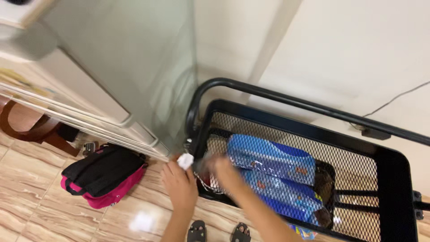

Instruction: The person wipes the handle and mesh of a black utility cart with a white tissue. Then, the person picks up various bottles and containers from a nearby white dresser, wipes each one individually, and places them into the cart.

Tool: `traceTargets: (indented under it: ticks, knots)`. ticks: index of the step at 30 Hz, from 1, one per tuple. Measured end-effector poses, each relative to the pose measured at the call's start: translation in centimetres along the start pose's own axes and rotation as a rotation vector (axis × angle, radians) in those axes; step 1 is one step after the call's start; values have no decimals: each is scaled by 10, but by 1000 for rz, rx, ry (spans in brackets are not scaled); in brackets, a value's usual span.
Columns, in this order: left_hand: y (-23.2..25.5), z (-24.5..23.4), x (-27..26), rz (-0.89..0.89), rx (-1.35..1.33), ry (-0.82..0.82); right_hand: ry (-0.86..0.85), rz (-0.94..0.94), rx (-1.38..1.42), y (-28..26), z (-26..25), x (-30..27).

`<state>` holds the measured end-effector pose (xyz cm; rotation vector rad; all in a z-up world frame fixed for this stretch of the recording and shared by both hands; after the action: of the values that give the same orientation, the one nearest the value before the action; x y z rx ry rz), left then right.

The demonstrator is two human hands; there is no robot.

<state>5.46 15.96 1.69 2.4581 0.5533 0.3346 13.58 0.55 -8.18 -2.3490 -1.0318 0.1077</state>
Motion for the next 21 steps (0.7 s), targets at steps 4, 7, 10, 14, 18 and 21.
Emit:
traceTargets:
  ticks: [4,7,10,14,18,21]
  knots:
    - [-13,8,-5,-34,-145,86,96,225,193,-39,-41,5]
    - [-16,10,-4,-155,-165,-50,426,379,134,-25,-110,52]
    - [-12,6,-3,-167,-141,-130,162,56,185,-49,-107,111]
    - [-9,-4,2,-90,-42,-156,-50,113,102,-65,-103,143]
    - [-6,0,1,-126,-37,-226,215,244,-4,-78,-114,130]
    - [-10,0,1,-132,-83,-185,286,359,-70,-91,-96,114]
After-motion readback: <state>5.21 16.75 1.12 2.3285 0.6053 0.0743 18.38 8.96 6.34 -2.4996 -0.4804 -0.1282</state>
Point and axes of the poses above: each hand's wrist, its own x-axis towards the middle knuckle, its own z-axis out of the palm, y = z × x, the point moved 5 cm from there along x, towards the middle knuckle, and after that the axes turned 9 degrees about -y, right-handed, at the moved point
